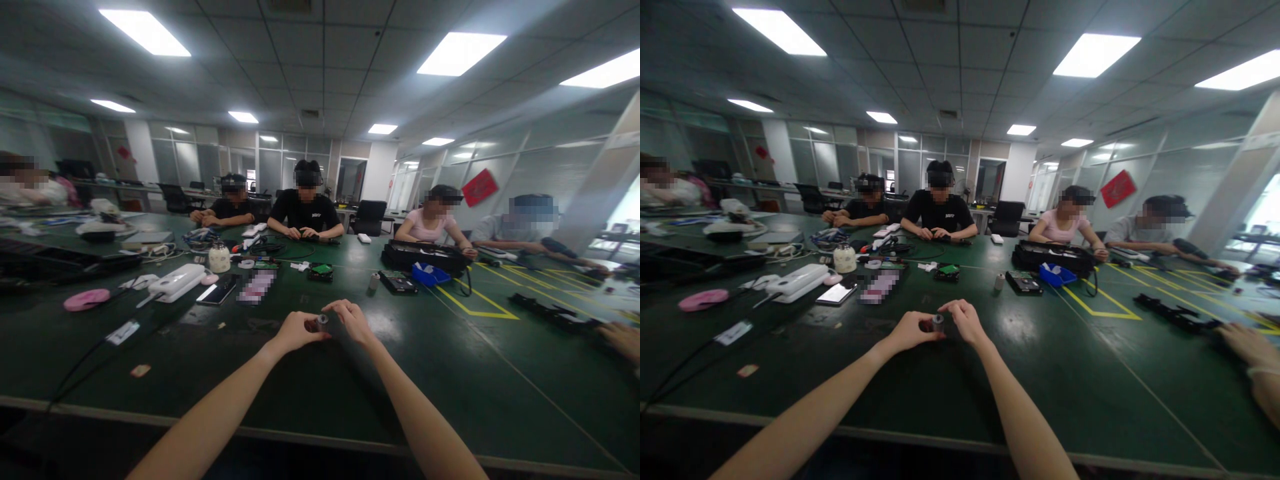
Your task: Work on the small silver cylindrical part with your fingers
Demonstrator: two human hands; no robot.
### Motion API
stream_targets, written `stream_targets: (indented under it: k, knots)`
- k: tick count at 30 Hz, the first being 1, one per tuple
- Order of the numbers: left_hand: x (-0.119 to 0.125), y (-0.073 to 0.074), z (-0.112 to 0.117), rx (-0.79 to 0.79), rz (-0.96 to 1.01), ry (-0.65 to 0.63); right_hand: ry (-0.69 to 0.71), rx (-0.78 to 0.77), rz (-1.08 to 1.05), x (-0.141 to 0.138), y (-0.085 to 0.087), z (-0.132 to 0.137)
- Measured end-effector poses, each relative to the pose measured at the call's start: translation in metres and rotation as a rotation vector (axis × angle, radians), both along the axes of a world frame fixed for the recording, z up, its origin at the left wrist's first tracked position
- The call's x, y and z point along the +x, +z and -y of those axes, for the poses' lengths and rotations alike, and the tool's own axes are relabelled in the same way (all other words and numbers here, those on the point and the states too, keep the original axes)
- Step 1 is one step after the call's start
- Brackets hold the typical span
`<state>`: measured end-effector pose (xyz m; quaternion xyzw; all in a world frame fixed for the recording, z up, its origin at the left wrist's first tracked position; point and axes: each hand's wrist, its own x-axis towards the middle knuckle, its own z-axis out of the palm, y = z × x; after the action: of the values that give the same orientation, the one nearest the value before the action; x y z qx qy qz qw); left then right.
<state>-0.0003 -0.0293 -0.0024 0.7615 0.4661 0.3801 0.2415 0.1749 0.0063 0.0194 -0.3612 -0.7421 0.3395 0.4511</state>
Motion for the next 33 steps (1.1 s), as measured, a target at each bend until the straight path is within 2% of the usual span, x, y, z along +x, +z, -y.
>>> stream_targets:
  k: [4,6,13,17,23,28,33]
  knots:
    - [0.0002,0.0001,0.0,-0.003,0.003,0.002,0.142,-0.022,-0.121,-0.0015,0.0025,0.0001]
    - [0.0001,-0.0002,-0.0003,-0.007,-0.006,0.008,0.154,-0.04,-0.154,-0.002,0.0015,-0.0019]
    - [-0.0012,-0.0003,-0.0001,-0.014,-0.009,-0.02,-0.013,-0.005,-0.06,0.0009,-0.0015,-0.0062]
    - [-0.0013,0.001,0.0011,-0.021,-0.011,-0.009,-0.079,0.064,0.105,0.0008,-0.0015,-0.004]
    - [-0.0002,0.0026,0.0025,-0.021,-0.018,-0.007,-0.1,0.149,0.257,0.0015,-0.0016,-0.0037]
    - [0.0006,0.003,0.0035,-0.016,-0.039,-0.009,-0.16,0.184,0.265,0.0035,-0.0009,-0.0044]
    - [-0.0002,0.0019,0.0029,-0.023,-0.04,-0.002,-0.14,0.159,0.254,0.0038,-0.0021,-0.0053]
